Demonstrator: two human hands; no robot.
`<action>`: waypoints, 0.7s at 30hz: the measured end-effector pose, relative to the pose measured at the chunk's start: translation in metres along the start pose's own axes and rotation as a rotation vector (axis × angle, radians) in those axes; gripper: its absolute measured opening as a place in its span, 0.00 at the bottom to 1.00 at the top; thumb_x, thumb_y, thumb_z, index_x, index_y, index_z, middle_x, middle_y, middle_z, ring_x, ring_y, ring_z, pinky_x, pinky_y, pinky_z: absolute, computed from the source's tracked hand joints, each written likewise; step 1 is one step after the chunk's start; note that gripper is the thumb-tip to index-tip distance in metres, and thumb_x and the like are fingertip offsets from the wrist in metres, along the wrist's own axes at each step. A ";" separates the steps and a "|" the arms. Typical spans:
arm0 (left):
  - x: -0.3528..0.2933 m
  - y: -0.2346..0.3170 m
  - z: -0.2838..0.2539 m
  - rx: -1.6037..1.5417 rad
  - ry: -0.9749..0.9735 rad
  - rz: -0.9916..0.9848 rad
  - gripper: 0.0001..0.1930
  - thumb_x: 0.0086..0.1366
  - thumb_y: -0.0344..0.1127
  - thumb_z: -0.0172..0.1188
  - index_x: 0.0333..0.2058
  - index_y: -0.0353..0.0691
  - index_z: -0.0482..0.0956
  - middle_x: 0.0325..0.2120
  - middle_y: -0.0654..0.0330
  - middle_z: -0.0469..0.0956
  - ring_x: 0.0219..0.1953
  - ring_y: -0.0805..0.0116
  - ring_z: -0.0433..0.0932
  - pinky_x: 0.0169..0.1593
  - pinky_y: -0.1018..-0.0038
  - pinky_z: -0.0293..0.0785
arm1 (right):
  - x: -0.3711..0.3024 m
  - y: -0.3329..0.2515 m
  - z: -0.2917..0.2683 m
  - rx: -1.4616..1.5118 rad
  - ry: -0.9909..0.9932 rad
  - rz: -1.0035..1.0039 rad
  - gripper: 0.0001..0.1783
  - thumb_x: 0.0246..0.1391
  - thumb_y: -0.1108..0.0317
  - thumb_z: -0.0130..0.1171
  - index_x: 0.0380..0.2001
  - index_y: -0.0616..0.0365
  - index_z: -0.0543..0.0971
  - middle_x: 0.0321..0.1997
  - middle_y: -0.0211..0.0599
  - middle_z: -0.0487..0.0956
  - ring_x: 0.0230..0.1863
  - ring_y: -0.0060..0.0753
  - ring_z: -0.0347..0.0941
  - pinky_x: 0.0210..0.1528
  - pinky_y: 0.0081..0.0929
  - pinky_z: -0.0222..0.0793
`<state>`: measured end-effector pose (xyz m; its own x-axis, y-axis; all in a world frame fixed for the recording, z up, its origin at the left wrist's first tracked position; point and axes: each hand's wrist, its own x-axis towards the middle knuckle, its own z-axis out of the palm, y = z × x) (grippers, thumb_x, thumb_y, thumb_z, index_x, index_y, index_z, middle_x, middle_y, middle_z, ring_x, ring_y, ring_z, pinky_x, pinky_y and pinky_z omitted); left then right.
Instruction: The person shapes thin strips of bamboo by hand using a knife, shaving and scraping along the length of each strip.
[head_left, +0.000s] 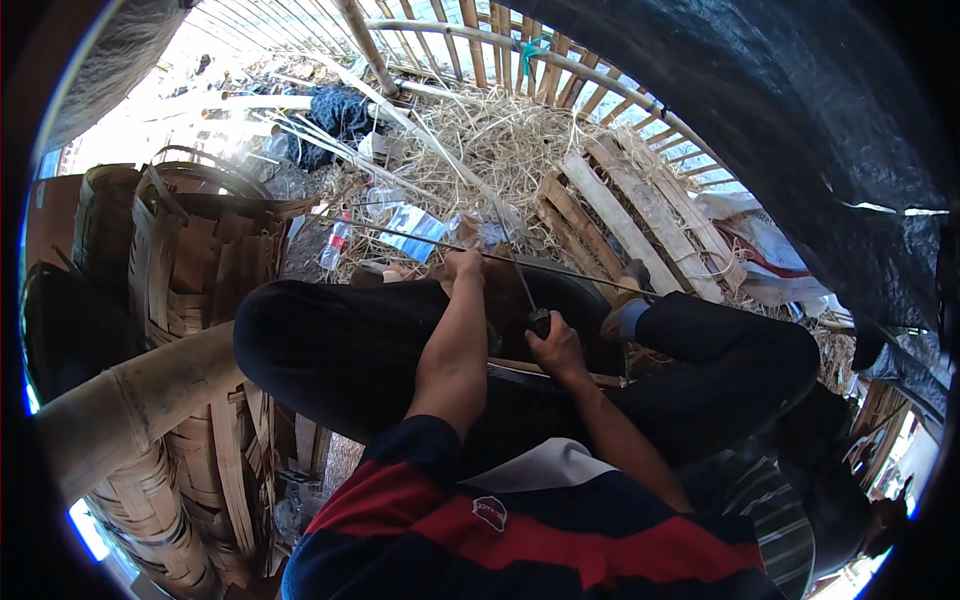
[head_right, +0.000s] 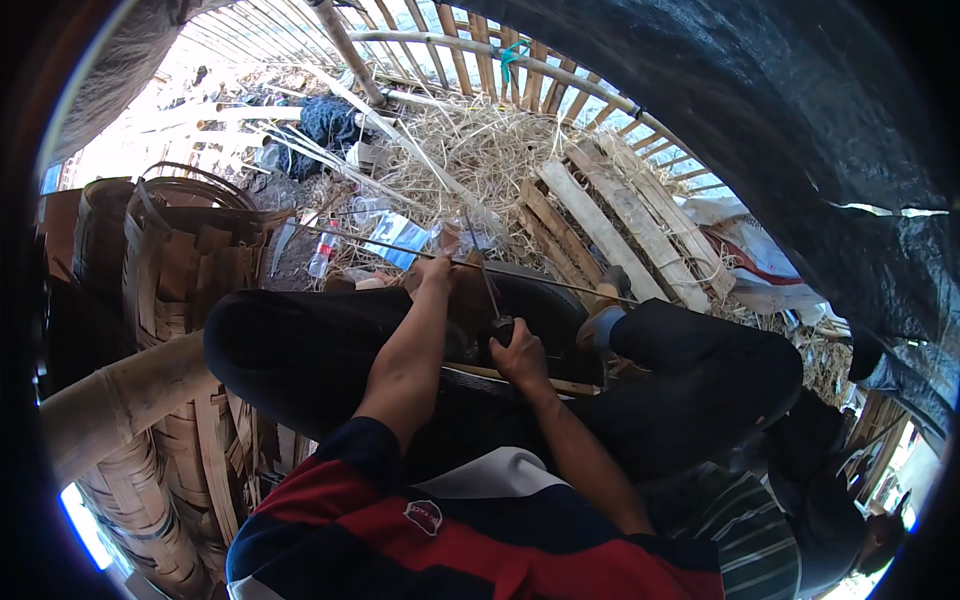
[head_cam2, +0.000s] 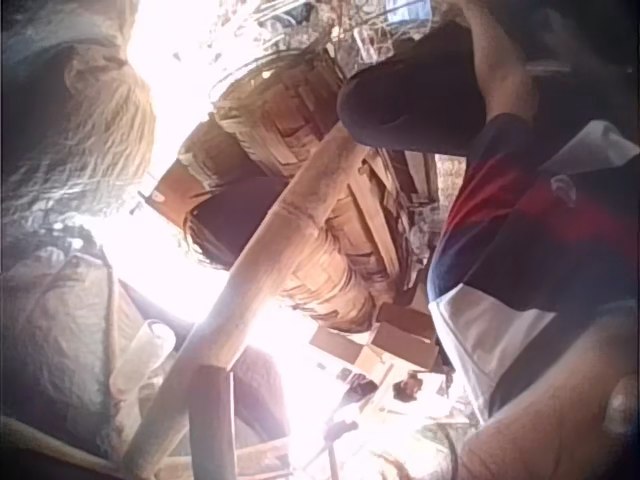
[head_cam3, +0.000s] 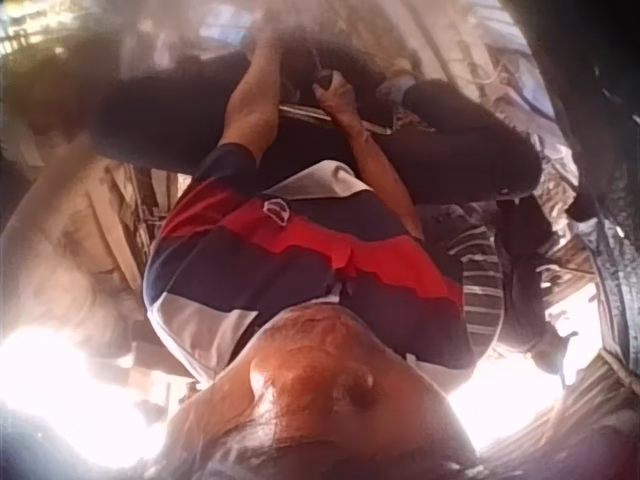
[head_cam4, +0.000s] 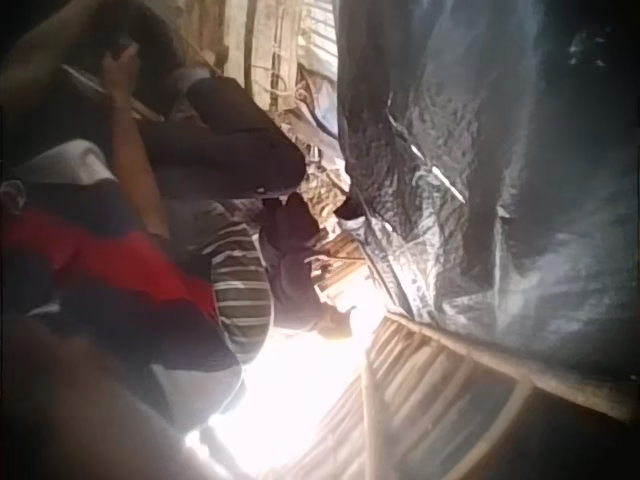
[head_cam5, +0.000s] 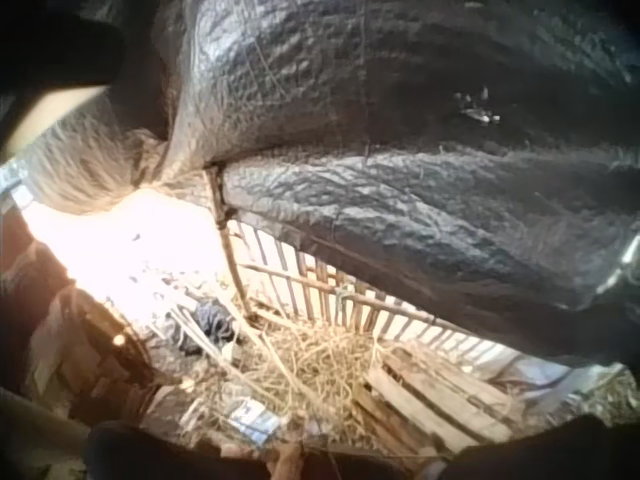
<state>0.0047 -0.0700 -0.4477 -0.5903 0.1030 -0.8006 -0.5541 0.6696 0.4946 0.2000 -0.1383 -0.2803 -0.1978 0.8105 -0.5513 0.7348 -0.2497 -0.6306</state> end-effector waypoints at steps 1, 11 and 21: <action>0.012 -0.007 0.001 0.010 -0.008 -0.006 0.14 0.52 0.29 0.67 0.35 0.32 0.72 0.27 0.56 0.74 0.22 0.66 0.76 0.18 0.74 0.75 | 0.002 0.006 0.005 0.000 0.005 0.013 0.22 0.44 0.57 0.60 0.37 0.62 0.70 0.30 0.58 0.77 0.36 0.61 0.74 0.38 0.49 0.70; 0.022 -0.023 0.010 0.211 0.234 -0.139 0.27 0.46 0.39 0.71 0.40 0.25 0.74 0.40 0.47 0.77 0.41 0.59 0.77 0.43 0.69 0.73 | 0.036 0.031 0.027 -0.023 -0.032 0.011 0.24 0.42 0.57 0.60 0.39 0.63 0.71 0.32 0.57 0.77 0.38 0.59 0.74 0.38 0.46 0.70; 0.068 -0.039 -0.016 -0.145 -0.059 -0.263 0.22 0.49 0.41 0.72 0.33 0.29 0.72 0.27 0.55 0.77 0.23 0.67 0.77 0.24 0.73 0.74 | 0.045 0.029 0.025 -0.101 -0.038 0.041 0.24 0.41 0.54 0.59 0.42 0.53 0.71 0.32 0.57 0.78 0.40 0.61 0.73 0.43 0.50 0.70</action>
<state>-0.0231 -0.1013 -0.5158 -0.3827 -0.0150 -0.9237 -0.7639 0.5674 0.3073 0.1966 -0.1221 -0.3374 -0.1894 0.7793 -0.5974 0.8041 -0.2260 -0.5498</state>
